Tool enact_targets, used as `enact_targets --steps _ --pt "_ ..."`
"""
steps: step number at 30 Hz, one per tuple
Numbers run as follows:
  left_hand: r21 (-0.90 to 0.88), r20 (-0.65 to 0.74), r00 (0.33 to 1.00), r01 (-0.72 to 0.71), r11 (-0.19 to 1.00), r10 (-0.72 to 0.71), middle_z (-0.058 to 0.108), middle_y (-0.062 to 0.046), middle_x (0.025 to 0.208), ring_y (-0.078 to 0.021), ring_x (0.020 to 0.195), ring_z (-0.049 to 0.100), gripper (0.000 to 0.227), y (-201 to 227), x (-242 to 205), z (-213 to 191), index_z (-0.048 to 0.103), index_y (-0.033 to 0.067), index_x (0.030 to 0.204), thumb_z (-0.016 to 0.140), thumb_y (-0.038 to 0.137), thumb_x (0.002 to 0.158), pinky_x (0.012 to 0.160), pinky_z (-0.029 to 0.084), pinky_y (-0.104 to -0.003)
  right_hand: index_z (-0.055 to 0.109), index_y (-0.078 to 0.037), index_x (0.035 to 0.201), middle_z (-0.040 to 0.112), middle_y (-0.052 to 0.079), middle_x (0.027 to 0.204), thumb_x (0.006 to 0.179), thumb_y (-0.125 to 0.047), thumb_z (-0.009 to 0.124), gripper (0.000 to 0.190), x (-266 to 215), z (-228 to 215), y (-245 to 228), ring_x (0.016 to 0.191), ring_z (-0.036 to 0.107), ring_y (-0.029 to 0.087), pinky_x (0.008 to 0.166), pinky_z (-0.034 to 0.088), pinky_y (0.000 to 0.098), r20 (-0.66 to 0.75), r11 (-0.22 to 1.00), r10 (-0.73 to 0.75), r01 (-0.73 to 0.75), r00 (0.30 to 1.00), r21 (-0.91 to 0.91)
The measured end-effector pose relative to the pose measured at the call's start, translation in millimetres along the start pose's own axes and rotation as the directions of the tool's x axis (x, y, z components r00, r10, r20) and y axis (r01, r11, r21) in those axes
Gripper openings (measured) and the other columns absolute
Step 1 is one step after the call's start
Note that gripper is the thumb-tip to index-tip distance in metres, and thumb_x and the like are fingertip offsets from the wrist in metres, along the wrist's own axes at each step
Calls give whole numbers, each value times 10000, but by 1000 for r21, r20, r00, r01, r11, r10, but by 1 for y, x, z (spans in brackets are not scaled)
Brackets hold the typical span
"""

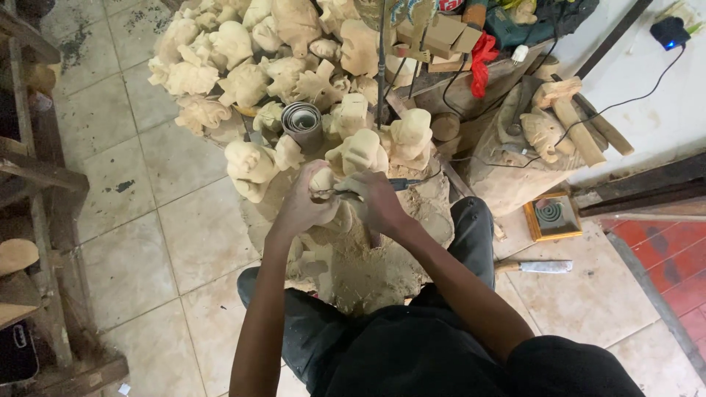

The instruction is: Carving details into a small object using a handheld rotary tool

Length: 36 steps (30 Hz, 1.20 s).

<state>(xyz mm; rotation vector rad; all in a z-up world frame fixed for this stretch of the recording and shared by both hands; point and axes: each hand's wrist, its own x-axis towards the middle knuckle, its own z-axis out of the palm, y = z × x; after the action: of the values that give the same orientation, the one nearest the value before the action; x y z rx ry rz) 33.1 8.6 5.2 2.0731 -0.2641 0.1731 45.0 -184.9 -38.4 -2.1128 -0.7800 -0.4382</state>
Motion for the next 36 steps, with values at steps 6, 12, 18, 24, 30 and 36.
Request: enact_targets --steps 6,12,18,24,30,36 --pt "33 18 999 43 999 -44 621 -144 1326 -408 1217 611 638 -6 9 5 564 177 1355 786 158 757 979 546 -496 760 -121 1000 759 110 911 931 -113 835 103 -14 -17 20 857 737 397 779 605 502 -23 998 44 -43 999 55" --pt "42 88 976 194 980 -197 605 -88 1384 -408 1229 607 766 -1 11 2 535 264 1399 815 200 689 1031 527 -501 778 -173 1006 784 52 1015 892 -194 875 152 -23 38 41 975 748 319 871 571 453 -39 998 56 -56 998 -7" --pt "86 38 996 -84 993 80 618 -216 1257 -456 1180 618 767 -27 7 5 564 101 1367 817 88 643 956 527 -534 761 -107 1048 747 149 1038 967 -208 788 132 -9 14 8 1016 708 413 902 543 508 60 994 98 -95 993 -54" --pt "165 176 927 304 938 -331 607 -200 1344 -475 1212 609 857 -7 13 -3 367 280 1454 798 302 714 1037 488 -594 782 -149 1078 747 135 1031 972 -208 778 122 -12 17 16 991 703 407 856 558 500 61 990 144 -143 988 -15" --pt "31 54 998 15 999 -16 658 -248 1136 -486 1071 674 746 -38 9 10 436 150 1360 810 166 715 853 566 -511 757 -133 1063 728 172 985 966 -264 776 165 -8 4 12 944 694 429 797 552 553 86 987 124 -113 989 -118" --pt "88 191 944 256 963 -269 639 -260 1290 -500 1221 604 785 5 14 -15 459 205 1433 803 283 731 1004 481 -609 761 -148 1031 725 132 952 962 -236 786 114 -3 8 7 934 697 390 792 564 510 98 981 142 -128 985 -144"
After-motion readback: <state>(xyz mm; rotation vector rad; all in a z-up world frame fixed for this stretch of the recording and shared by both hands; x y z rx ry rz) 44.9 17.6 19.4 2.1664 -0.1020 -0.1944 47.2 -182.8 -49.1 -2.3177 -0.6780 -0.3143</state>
